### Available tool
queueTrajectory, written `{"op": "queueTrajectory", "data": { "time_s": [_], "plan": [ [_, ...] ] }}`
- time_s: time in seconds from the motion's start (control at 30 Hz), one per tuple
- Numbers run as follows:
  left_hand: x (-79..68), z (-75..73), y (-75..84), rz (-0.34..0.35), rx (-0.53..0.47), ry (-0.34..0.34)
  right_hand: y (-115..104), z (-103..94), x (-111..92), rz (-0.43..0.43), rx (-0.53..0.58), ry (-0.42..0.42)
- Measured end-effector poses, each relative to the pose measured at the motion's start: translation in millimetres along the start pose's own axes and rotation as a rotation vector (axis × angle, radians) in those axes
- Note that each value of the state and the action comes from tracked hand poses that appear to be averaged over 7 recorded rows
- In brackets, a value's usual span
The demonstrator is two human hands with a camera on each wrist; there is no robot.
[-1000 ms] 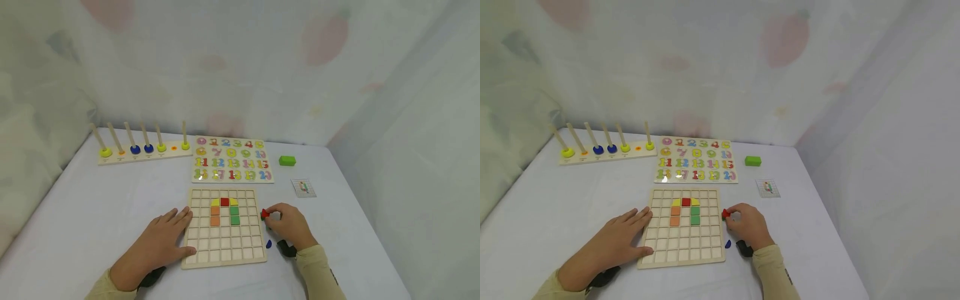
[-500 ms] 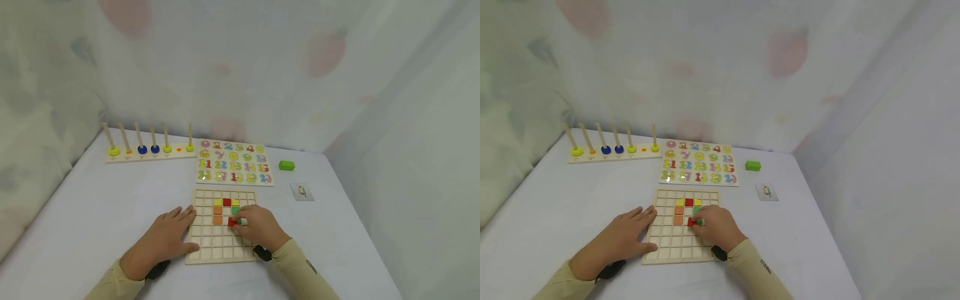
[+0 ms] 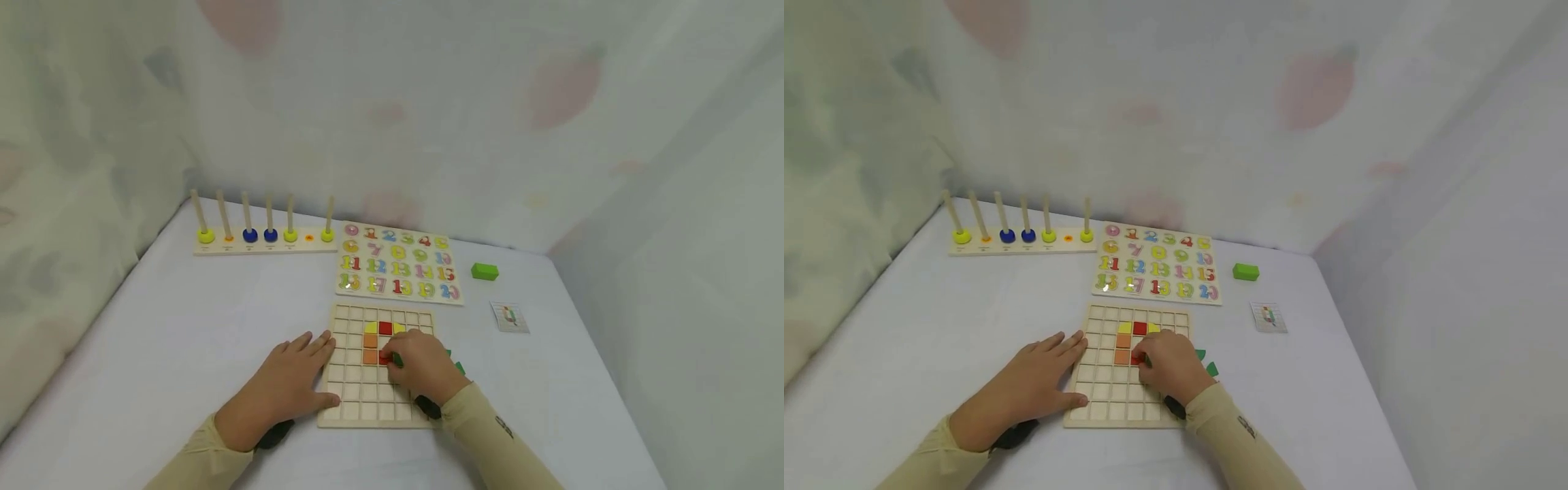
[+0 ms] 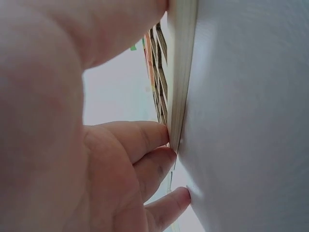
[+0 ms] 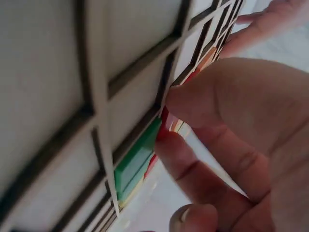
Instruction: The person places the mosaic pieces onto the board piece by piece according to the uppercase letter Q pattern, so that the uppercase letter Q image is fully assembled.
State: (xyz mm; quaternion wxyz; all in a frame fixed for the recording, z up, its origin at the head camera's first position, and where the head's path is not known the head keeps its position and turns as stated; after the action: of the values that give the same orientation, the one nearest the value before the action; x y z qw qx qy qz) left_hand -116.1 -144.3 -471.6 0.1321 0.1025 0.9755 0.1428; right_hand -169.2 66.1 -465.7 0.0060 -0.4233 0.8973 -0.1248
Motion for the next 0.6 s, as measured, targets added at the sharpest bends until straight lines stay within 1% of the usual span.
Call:
{"op": "queueTrajectory", "data": {
  "time_s": [0.07, 0.17, 0.37, 0.47, 0.6],
  "plan": [
    [2.3, 1.2, 0.6, -0.003, 0.007, 0.002, 4, 1.2, 1, 0.014, -0.010, -0.007],
    [-0.3, 0.1, -3.1, -0.013, 0.018, 0.007, 5, 2.0, 7, 0.033, -0.006, -0.037],
    [-2.2, -1.5, -6.1, -0.007, 0.002, -0.004, 7, -3.6, 8, 0.045, 0.131, -0.144],
    [-1.9, -2.6, -5.6, -0.002, -0.002, -0.004, 4, -8.1, 4, 0.034, 0.168, -0.199],
    [-1.0, -2.9, -4.4, -0.002, 0.002, -0.001, -1, -7.1, 3, 0.032, 0.192, -0.219]
  ]
}}
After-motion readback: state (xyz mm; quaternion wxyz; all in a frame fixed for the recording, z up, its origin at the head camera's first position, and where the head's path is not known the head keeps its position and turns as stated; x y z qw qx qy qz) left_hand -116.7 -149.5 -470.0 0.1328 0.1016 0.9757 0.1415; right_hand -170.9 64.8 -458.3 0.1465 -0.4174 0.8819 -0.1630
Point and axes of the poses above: each hand's wrist, its own x-axis towards the middle knuckle, its own z-axis out of the palm, y = z × x, the point moved 6 cm from there along x, towards the middle knuckle, and after that the axes turned 8 degrees about -z, right-handed, at the moved point
